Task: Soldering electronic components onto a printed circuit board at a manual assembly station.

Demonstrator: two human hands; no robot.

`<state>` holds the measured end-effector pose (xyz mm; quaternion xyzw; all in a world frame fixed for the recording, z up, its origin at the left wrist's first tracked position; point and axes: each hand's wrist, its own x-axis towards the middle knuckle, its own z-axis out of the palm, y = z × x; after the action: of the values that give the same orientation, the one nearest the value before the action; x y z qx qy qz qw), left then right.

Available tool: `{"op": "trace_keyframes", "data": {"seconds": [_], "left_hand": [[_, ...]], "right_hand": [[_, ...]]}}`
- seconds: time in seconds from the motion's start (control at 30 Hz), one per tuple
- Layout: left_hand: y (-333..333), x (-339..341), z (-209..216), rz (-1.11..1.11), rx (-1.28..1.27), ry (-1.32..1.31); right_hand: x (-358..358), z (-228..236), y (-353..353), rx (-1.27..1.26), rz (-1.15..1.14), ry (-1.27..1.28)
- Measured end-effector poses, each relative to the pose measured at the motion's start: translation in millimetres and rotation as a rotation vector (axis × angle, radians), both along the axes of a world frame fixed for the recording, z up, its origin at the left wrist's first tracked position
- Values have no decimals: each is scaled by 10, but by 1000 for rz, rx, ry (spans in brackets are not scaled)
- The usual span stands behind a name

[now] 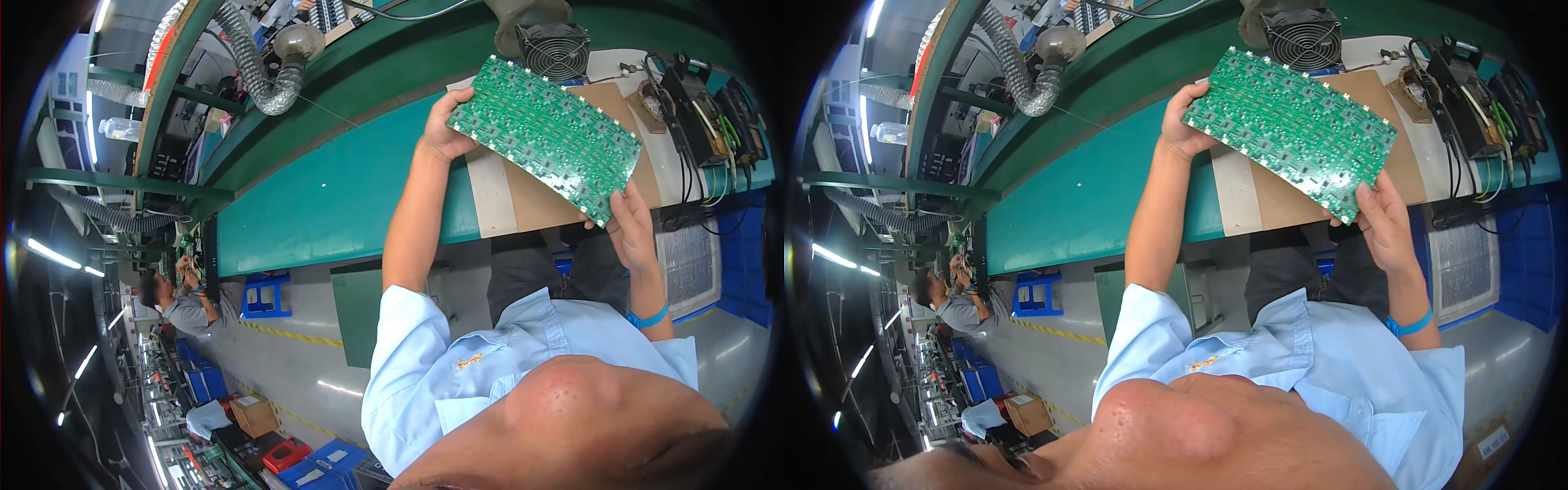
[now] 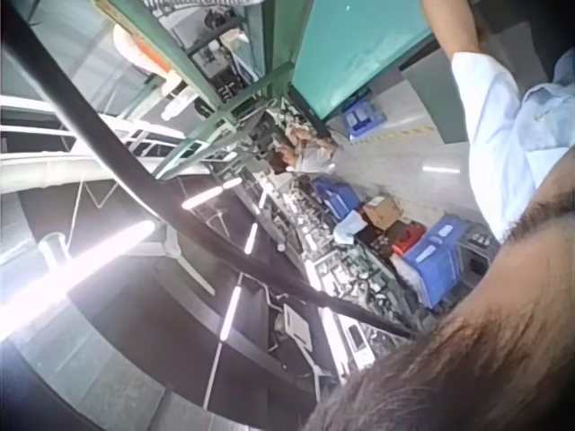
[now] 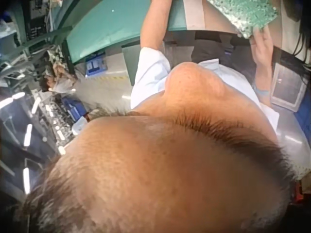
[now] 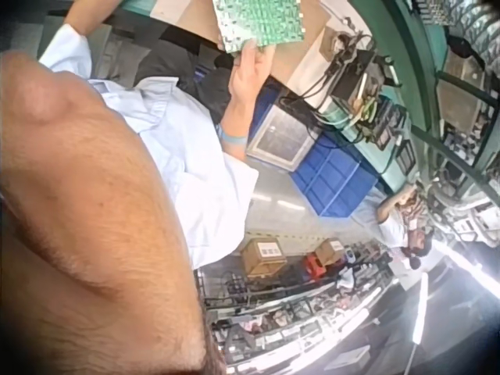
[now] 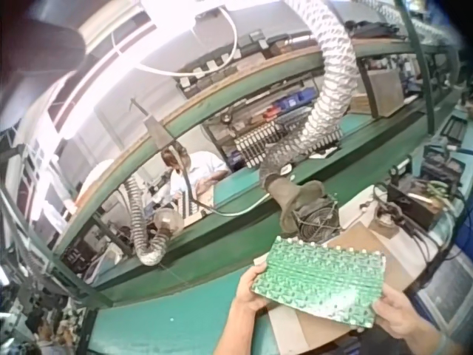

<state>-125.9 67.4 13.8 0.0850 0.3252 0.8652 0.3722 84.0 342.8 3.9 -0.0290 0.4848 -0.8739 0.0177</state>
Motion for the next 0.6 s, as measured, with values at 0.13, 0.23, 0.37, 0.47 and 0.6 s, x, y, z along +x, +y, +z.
{"op": "trace_keyframes", "data": {"seconds": [0.13,0.23,0.37,0.47,0.6], "left_hand": [[-202,-80,-4,-40,-21,1],[-408,-96,6,60,-29,14],[-943,-51,144,197,-84,18],[-1257,-21,172,384,-141,50],[-1564,13,181,504,-121,110]], "right_hand": [[1,-25,25,-66,29,-16],[-100,-29,23,0,109,16],[-229,5,-41,99,91,3],[-252,18,-46,153,29,-43],[-353,-14,-23,239,-25,-29]]}}
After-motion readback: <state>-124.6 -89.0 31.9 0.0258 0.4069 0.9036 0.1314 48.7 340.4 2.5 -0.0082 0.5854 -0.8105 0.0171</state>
